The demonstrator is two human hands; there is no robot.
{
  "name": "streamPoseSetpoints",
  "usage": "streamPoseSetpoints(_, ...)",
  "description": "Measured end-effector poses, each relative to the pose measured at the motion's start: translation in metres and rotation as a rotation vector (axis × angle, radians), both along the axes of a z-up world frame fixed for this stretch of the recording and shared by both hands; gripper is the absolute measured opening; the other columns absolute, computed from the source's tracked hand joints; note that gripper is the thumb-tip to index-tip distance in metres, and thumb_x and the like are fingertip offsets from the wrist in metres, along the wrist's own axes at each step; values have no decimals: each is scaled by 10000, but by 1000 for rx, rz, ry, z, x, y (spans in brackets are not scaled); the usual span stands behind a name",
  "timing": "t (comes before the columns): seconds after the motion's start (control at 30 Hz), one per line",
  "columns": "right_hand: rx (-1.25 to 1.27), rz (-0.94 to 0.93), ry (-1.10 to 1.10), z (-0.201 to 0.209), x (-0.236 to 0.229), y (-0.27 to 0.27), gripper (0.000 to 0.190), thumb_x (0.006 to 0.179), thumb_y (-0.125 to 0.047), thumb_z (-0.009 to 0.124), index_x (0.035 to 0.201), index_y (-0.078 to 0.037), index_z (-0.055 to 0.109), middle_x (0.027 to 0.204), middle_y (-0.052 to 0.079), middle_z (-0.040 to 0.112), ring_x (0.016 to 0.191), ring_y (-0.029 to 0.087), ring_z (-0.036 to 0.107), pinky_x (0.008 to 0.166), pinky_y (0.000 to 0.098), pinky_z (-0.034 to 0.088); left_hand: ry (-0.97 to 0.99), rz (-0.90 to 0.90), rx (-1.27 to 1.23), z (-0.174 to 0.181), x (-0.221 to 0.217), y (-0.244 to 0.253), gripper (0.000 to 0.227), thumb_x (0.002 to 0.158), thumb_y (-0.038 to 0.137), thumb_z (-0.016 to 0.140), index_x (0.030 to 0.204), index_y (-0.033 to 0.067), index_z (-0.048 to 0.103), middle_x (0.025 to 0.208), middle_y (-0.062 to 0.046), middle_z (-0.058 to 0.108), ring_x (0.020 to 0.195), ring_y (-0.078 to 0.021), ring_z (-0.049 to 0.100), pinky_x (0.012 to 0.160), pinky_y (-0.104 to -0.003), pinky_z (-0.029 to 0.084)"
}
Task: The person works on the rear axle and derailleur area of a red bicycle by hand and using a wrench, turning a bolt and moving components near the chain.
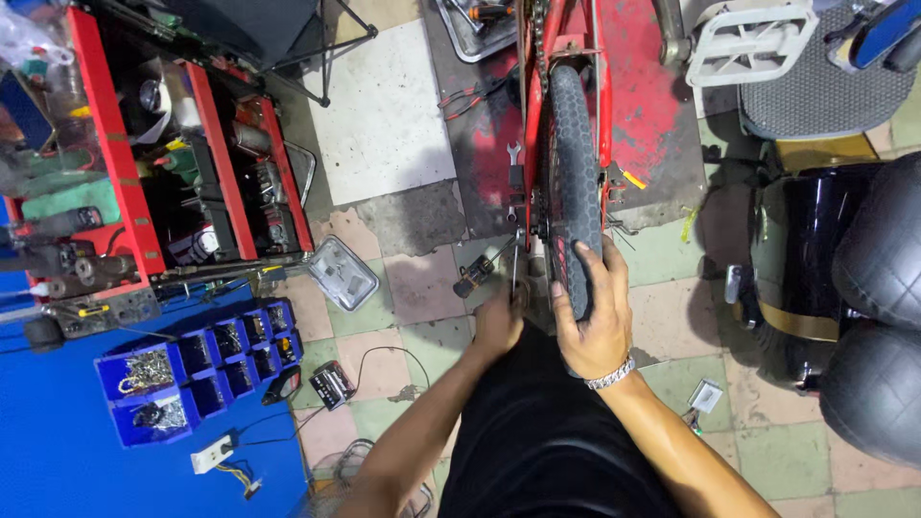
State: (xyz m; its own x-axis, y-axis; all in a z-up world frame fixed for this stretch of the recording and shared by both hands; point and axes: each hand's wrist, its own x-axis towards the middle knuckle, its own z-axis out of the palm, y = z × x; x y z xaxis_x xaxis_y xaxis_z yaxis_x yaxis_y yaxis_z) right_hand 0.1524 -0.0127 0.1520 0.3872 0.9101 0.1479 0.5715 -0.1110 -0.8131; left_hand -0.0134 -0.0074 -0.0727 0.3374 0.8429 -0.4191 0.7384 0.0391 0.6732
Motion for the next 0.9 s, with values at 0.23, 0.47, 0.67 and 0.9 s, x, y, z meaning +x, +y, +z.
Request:
streamPoseSetpoints(0.23,1,-28,-34,3,-2,-3,516,981,-148,674,1451,-46,489,1511,316,451,1391,483,511,1134,480,449,-205,-422,256,-152,0,121,92,870,200,662,875,108,661,854,-182,701,865,-400,698,790,-501,548)
streamPoseSetpoints(0.47,-19,-20,-52,4,-1,-4,524,979,-144,676,1453,-33,482,1496,313,453,1365,484,521,1128,488,447,435,-822,607,-73,31,264,246,741,246,748,960,136,763,1031,-97,727,1067,-309,650,862,-503,483)
streamPoseSetpoints(0.67,9,-6,-10,1,1,-3,521,985,-141,674,1459,-40,482,1517,309,442,1395,481,503,1153,480,437,625,-897,290,88,55,282,425,723,396,849,954,50,765,984,-155,751,940,-333,731,797,-454,572)
streamPoseSetpoints(0.9,30,11,-21,-6,4,1,565,963,-124,685,1481,-44,475,1531,331,409,1418,502,456,1173,493,402,283,-452,313,141,52,140,161,836,182,654,831,47,742,811,-212,734,754,-385,729,666,-513,583)
